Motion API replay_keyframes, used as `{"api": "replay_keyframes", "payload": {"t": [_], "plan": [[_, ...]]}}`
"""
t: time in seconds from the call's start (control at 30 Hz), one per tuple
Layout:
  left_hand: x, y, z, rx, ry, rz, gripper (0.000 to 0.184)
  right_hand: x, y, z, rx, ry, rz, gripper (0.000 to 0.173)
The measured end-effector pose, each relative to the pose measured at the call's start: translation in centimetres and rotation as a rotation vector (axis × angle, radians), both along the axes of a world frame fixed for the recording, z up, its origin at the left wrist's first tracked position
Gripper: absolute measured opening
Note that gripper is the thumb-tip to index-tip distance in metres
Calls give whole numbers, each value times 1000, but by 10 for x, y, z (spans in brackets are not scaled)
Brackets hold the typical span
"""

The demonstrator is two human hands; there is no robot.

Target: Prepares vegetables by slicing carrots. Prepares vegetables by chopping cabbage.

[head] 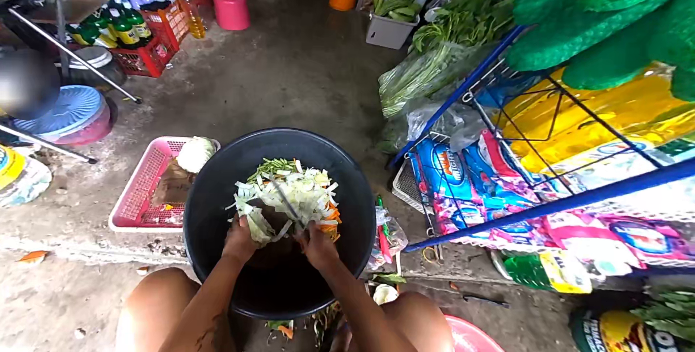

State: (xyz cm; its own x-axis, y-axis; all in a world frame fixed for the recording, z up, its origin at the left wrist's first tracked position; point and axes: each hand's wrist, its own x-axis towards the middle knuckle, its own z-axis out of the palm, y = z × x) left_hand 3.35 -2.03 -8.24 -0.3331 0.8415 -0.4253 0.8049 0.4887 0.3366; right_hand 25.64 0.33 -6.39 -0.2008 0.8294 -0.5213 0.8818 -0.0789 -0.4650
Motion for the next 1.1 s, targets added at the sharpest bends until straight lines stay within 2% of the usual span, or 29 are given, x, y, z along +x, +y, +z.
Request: {"api": "replay_keyframes", "payload": {"t": [0.1, 0.27, 0.37, 0.5, 0.6, 0.73, 0.9, 1.0, 1.1], "plan": [[-2, -1, -9, 32, -24, 5, 105, -29, -9, 4, -51, -42, 163, 56], [-3, -2, -9, -18, -26, 11, 106, -60, -6, 11, -113, -89, 248, 48], [-4, -1, -9, -33, -25, 23, 107, -43, -17, 30, -150, -149, 243, 49], [-6, -1, -14, -12, -30, 11, 109, 12, -42, 76, -284, -337, 250, 50], [-6, -1, -13, 16, -42, 4, 109, 36, -42, 87, -283, -413, 232, 51], [-5, -2, -13, 35, -33, 9, 108, 18, -31, 77, -169, -271, 224, 52], [-6, -6, -11, 31, -45, 40, 105, -28, -14, 21, -140, -125, 296, 54], [-6, -5, -4, 77, -69, 58, 105, -18, 4, 6, -100, -118, 108, 53], [-2, 7, 5, 179, -78, 26, 103, 5, 16, 12, -31, -139, -79, 54]]}}
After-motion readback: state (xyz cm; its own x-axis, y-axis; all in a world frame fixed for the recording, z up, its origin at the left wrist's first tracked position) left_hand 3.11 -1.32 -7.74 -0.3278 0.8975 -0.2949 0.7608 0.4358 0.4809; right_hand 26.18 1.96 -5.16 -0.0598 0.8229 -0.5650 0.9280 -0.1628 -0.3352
